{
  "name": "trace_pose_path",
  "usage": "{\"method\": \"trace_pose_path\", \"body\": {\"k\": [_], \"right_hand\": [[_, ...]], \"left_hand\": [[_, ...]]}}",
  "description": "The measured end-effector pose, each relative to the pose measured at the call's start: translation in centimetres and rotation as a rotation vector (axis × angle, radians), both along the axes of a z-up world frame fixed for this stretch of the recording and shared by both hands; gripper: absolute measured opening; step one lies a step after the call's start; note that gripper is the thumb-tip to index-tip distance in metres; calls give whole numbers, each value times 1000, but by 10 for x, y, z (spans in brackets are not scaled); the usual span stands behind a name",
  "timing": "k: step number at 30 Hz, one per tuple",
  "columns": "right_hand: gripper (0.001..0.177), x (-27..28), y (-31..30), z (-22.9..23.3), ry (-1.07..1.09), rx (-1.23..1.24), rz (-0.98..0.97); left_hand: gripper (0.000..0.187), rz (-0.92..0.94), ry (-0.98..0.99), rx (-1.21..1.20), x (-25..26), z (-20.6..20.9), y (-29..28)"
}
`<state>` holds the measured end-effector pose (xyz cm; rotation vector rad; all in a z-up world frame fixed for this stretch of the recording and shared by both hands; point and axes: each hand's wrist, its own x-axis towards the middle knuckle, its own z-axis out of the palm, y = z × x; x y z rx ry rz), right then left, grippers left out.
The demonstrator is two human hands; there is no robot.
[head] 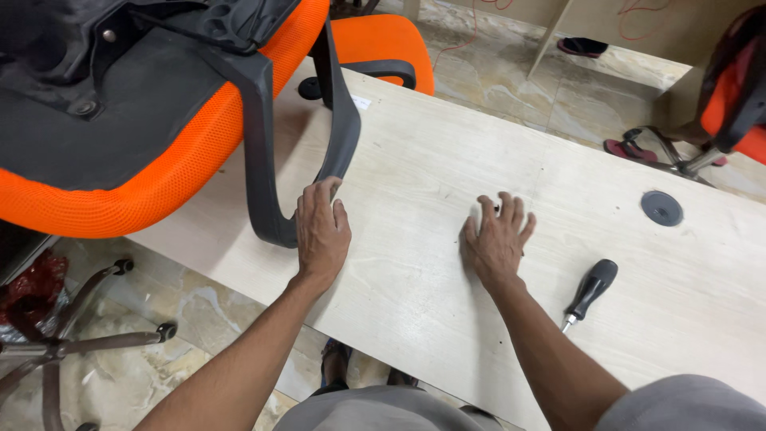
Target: The person attaches the armrests to an orange and black office chair seat using a screwdriver. They align the armrests, insert screws and washers, and tighten them to secure the parts to the seat base.
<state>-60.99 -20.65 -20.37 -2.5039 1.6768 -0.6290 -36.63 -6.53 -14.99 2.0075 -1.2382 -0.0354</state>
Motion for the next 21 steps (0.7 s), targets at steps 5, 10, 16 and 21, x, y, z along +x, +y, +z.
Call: {"method": "trace_pose_path", "body": {"k": [5, 10, 16, 21], "right_hand": [[64, -92, 47, 24, -49, 55, -384], [60, -129, 95, 2, -281, 192, -570], [56, -136, 92, -10, -280, 252, -452], [60, -141, 58, -4, -174, 330, -348]], "left_hand": [[48, -304, 59, 190, -52, -34, -17], [67, -698, -78, 354, -126, -69, -52], [93, -713, -52, 445, -166, -69, -93], [119, -620, -81, 583, -159, -58, -125]]}}
